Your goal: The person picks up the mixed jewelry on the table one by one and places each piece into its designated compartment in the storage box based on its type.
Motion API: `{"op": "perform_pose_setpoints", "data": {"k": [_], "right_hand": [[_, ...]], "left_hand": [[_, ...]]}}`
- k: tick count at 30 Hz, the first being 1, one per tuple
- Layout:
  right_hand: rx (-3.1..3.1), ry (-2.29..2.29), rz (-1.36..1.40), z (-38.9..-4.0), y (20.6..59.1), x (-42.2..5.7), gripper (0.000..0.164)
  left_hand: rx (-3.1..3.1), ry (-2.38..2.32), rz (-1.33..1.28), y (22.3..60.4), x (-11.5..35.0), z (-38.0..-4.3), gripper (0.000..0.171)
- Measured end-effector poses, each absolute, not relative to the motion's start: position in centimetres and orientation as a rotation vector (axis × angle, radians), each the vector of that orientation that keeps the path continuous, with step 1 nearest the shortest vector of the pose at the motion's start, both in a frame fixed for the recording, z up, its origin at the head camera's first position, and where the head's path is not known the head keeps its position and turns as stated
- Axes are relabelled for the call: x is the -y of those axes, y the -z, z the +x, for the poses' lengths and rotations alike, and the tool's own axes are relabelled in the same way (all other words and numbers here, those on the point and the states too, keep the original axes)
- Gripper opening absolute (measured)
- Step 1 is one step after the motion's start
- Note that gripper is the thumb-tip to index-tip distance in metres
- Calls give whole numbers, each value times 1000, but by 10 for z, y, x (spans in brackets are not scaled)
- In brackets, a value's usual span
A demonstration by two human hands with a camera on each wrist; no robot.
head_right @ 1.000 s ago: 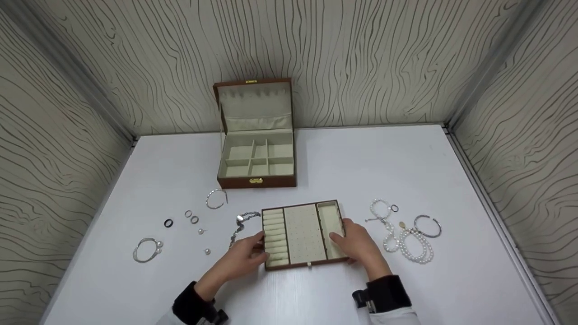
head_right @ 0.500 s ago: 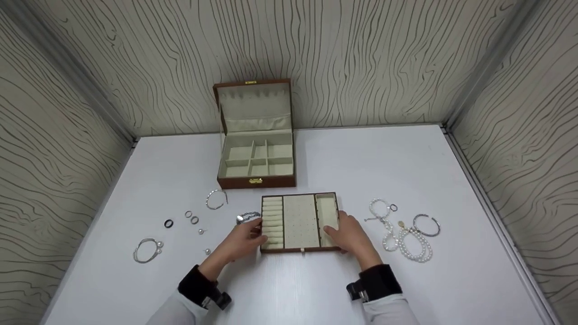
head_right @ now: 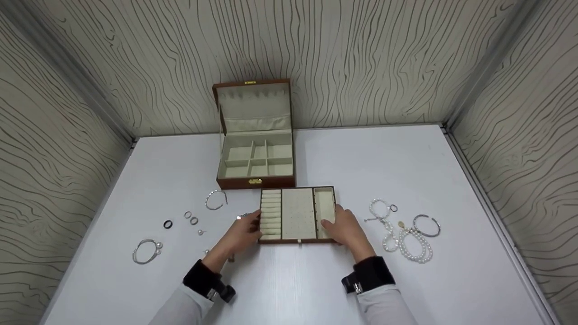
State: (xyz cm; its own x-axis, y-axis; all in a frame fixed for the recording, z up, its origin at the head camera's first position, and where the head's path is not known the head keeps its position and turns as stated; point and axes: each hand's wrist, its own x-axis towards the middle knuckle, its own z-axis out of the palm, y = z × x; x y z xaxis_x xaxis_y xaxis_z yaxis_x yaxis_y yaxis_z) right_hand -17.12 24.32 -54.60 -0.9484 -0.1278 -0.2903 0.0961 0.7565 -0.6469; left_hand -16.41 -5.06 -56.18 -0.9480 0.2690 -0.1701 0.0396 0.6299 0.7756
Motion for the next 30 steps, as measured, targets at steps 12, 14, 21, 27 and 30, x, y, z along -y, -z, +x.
{"op": "perform_pose_setpoints", "data": {"k": [12,14,21,27,30], "right_hand": [[-2718,881,-77,-174,550,-242,76],[-2719,879,-73,-173,551,-242,76],[-2706,905,-78,-172,554,-243,75],[-2644,1004,-88,-172,548,-256,66],[-2631,1076,-68,-174,542,-273,56]], "left_hand": [[-2595,-1252,260,569,52,-168,60],[-2588,-1269,263,570,52,-169,60],[-2592,-1272,266,571,54,-167,60],[-2618,-1284,345,572,57,-166,58],[-2614,-1301,368,574,58,-167,59]]}}
